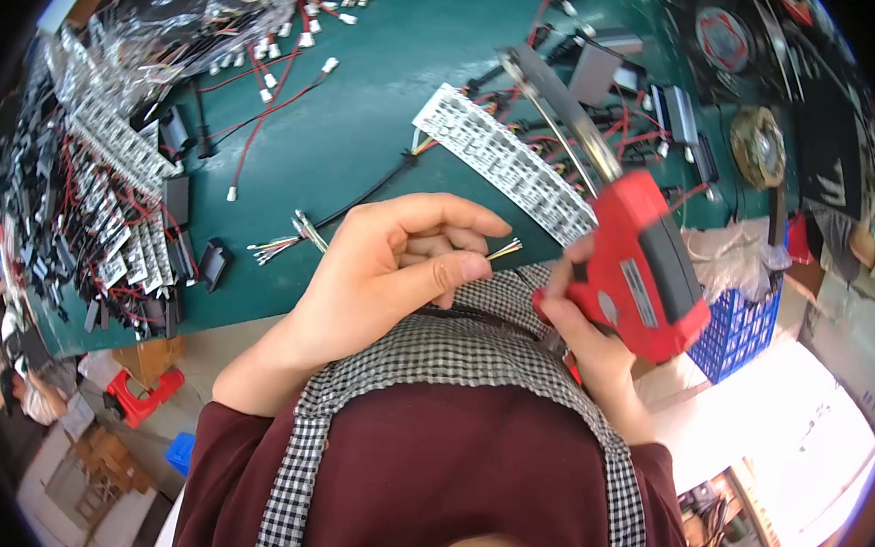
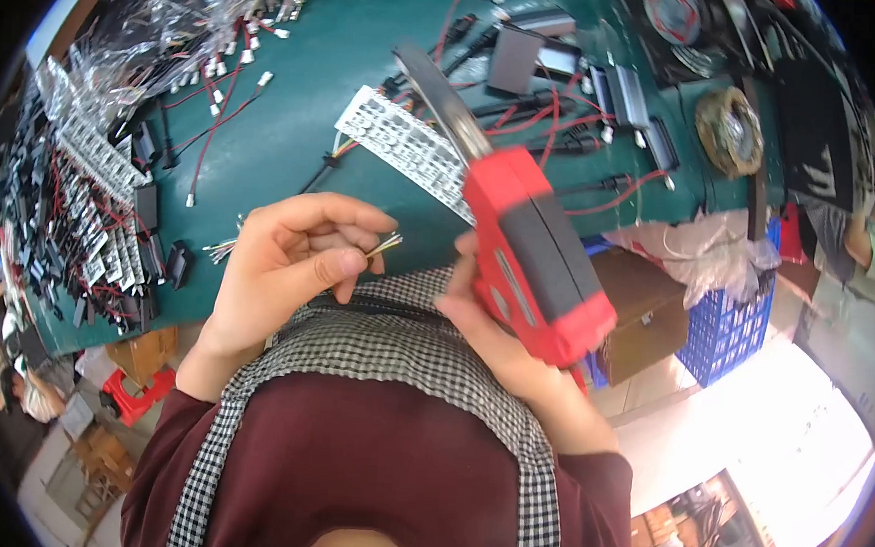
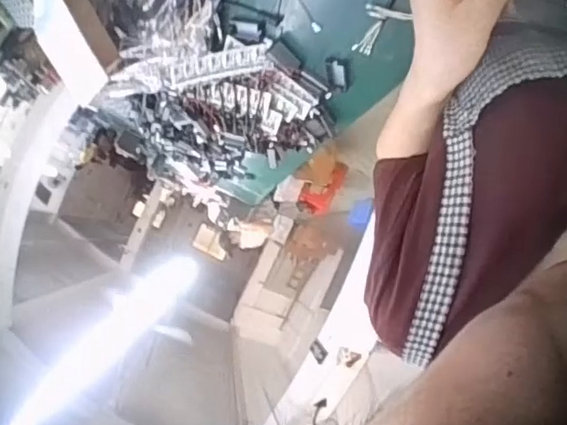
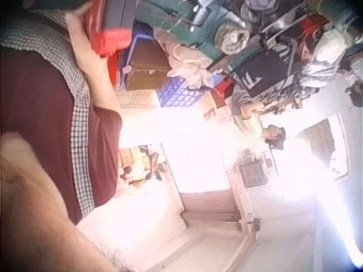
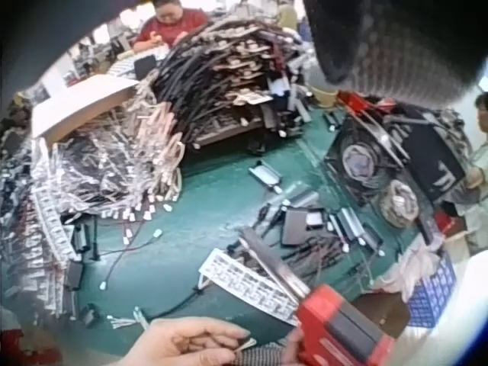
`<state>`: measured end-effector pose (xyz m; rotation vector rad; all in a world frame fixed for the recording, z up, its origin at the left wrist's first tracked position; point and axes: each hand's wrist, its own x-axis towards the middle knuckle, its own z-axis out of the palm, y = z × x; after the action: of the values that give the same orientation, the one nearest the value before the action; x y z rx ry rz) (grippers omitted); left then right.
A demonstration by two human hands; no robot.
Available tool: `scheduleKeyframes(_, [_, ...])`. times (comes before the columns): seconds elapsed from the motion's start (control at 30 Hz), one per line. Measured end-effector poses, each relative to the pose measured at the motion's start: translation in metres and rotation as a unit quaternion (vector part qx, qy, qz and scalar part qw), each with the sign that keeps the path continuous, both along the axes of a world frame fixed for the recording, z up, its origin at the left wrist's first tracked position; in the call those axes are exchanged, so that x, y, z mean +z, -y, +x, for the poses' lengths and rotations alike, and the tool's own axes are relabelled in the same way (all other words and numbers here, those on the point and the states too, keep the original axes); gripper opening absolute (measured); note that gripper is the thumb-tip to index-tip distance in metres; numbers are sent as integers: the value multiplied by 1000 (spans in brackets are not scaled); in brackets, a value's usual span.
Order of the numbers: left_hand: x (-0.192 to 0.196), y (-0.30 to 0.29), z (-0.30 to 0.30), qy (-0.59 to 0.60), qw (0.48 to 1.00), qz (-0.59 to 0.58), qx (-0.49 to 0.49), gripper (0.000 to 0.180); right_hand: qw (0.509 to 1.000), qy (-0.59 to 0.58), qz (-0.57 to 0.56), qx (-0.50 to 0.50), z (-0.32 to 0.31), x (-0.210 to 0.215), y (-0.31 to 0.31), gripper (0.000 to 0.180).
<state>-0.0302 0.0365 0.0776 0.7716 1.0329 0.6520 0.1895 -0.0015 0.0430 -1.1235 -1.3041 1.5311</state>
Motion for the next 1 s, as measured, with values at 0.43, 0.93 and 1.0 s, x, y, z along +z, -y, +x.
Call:
scheduleKeyframes(0.43, [-18, 6, 5, 79, 996, -17, -44, 11, 997, -60, 26, -49, -30, 7, -11, 40])
scheduleKeyframes(0.93, [-26, 15, 10, 6, 986, 165, -21, 5, 998, -57, 38, -13, -29, 9, -14, 41])
scheduleKeyframes(1.0, [-25, 15, 11, 22, 984, 174, -10, 6, 997, -55, 54, 8, -28, 7, -16, 39])
